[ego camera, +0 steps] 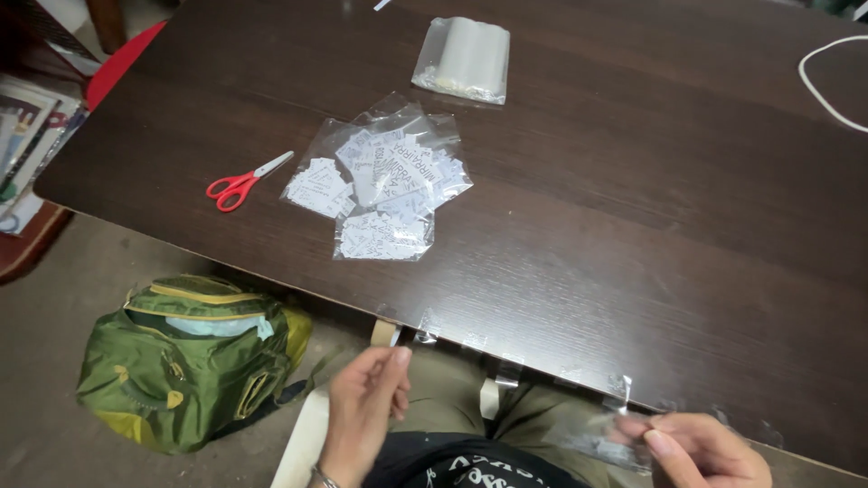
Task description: Inserting small paper labels into plastic bags and sealing them with adhesive tape.
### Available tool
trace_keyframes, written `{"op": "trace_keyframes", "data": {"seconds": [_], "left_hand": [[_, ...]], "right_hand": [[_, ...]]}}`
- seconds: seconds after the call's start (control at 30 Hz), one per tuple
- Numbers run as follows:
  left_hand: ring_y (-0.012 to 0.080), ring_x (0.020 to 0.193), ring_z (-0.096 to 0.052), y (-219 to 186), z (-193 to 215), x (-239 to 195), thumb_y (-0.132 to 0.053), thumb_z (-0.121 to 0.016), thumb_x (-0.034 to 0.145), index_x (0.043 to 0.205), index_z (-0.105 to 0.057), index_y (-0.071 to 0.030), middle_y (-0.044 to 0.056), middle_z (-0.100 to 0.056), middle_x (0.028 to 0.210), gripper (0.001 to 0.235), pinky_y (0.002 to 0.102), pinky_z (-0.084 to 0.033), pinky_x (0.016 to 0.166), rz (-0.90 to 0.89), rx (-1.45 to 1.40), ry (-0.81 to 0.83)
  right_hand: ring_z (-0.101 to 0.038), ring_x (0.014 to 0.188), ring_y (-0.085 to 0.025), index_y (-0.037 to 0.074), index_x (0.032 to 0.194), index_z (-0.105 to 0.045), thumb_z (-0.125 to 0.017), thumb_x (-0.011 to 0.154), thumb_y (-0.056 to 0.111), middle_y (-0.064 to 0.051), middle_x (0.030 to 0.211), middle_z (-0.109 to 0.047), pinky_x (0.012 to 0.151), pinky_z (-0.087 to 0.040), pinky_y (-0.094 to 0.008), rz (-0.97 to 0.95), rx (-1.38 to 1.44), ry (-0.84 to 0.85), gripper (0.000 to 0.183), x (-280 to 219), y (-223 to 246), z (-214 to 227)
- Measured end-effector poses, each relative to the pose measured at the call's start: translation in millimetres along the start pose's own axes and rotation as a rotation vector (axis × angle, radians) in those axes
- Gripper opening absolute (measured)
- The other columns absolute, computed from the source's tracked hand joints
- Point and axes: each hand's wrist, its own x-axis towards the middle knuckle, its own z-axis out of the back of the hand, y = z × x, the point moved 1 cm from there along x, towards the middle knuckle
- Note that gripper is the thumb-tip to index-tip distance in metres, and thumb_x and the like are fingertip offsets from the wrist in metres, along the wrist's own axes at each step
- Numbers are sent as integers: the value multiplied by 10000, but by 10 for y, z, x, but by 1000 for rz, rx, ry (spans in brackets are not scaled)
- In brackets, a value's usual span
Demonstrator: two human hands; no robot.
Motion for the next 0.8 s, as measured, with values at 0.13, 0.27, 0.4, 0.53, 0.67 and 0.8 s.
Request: {"op": "trace_keyframes", "data": {"seconds": [0.13,0.27,0.4,0.53,0.67,0.8], "left_hand": [[165,428,-530,-327,126,105,-201,-723,957,689,-684,6,99,-598,553,341,264,-410,390,48,38,139],[159,406,-509,-490,115,158,-200,-758,930,687,-708,13,101,-605,541,327,251,-382,379,118,91,180],[151,386,-479,-514,95,221,-139,-767,888,855,-808,60,111,-592,523,206,234,-352,346,138,101,199],[136,403,-466,-493,91,276,-99,-756,890,871,-817,61,106,-592,526,172,223,-351,357,140,138,222],[134,417,-470,-532,102,263,-116,-768,874,853,-849,30,89,-579,517,169,225,-367,387,145,213,202],[110,400,-463,-380,146,335,-105,-796,868,939,-858,42,79,-634,540,175,208,-338,349,76,163,262]], "right_hand": [[-884,619,-274,-2,724,-725,-727,798,-18,-180,698,-848,586,-724,-299,-11,-56,102,76,137,150,-113],[-892,686,-337,-8,786,-705,-709,852,28,-235,771,-867,622,-740,-407,-75,77,220,76,584,493,-305],[-722,694,-277,38,840,-558,-679,916,50,-249,869,-798,634,-550,-331,-187,150,240,144,1115,579,-722],[-795,940,-286,63,1075,-634,-664,956,45,-190,1088,-793,735,-603,-289,-219,200,311,124,1525,512,-1097],[-423,1473,-251,82,1417,-422,-691,905,84,-132,1574,-429,1230,-352,-390,187,-172,208,578,1435,597,-1113],[-446,1462,-311,-22,1398,-440,-636,946,14,-213,1524,-453,1266,-375,-415,372,-85,146,494,1020,648,-1125]]}}
